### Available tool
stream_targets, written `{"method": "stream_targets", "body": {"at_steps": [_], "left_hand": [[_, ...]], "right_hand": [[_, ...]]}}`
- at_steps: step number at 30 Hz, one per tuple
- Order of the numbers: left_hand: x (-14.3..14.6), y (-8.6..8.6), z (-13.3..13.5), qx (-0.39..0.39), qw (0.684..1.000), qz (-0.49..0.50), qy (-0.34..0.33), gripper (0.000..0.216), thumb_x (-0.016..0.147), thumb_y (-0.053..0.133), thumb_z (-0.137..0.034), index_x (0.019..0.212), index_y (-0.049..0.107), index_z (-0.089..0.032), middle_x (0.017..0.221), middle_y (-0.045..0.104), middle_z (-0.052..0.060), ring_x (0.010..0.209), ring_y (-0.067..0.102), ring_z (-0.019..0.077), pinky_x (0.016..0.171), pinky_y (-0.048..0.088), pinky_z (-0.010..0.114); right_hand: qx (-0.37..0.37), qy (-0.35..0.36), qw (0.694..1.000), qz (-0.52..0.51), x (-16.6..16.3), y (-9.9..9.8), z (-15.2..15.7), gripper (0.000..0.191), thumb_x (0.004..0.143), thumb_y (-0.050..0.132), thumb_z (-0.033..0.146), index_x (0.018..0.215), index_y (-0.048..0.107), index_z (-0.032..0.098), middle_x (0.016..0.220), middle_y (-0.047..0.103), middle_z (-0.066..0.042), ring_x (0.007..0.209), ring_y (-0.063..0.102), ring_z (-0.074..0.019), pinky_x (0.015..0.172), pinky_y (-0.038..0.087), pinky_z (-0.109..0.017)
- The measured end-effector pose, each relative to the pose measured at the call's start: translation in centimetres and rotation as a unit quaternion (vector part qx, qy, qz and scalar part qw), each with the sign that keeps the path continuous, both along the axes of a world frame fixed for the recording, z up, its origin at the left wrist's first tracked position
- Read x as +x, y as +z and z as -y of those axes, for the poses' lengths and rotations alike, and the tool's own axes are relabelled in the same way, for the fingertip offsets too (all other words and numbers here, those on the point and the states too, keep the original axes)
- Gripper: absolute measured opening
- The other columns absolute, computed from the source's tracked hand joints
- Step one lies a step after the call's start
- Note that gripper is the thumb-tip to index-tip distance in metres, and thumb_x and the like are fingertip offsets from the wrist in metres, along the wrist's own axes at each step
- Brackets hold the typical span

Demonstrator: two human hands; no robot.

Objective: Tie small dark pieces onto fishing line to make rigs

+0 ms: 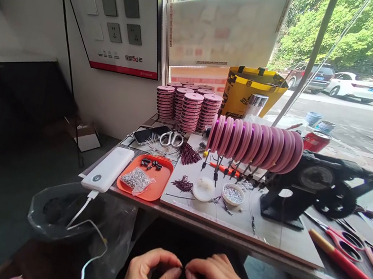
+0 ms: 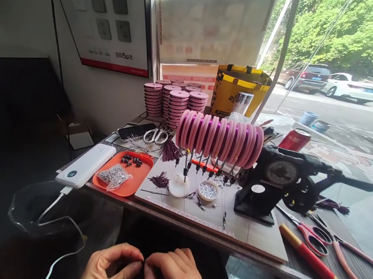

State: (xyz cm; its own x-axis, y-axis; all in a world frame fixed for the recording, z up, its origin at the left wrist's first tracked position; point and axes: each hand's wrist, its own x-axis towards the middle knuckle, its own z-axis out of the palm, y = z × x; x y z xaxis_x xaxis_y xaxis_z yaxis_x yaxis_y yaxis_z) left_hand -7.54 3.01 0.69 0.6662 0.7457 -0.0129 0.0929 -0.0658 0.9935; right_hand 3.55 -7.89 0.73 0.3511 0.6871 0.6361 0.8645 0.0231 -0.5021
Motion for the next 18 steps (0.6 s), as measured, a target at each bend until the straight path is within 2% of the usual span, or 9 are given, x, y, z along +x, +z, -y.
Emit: {"method": "stream_targets", "body": {"at_steps": [12,18], "left_hand": [[-0.3,-0.8,-0.2,0.131,0.99,0.042,-0.02,0.007,0.069,0.07,-0.019,0.063,0.07,-0.023,0.059,0.066,-0.004,0.056,0.06,0.01,0.057,0.046,0.015],[-0.2,-1.3,-0.4,0.186,0.981,0.052,-0.025,0.007,0.072,0.069,-0.02,0.065,0.068,-0.022,0.06,0.065,-0.003,0.055,0.061,0.0109,0.056,0.046,0.017]], "right_hand": [[-0.007,-0.013,0.999,0.047,-0.2,0.3,-0.2,0.012,0.082,0.052,0.008,0.077,0.052,0.019,0.059,0.054,0.003,0.053,0.049,-0.0114,0.058,0.039,-0.025],[-0.005,-0.009,0.999,0.049,-0.2,-0.1,-0.2,0.013,0.081,0.052,0.007,0.077,0.051,0.019,0.06,0.054,0.003,0.053,0.049,-0.0114,0.059,0.038,-0.025]]}}
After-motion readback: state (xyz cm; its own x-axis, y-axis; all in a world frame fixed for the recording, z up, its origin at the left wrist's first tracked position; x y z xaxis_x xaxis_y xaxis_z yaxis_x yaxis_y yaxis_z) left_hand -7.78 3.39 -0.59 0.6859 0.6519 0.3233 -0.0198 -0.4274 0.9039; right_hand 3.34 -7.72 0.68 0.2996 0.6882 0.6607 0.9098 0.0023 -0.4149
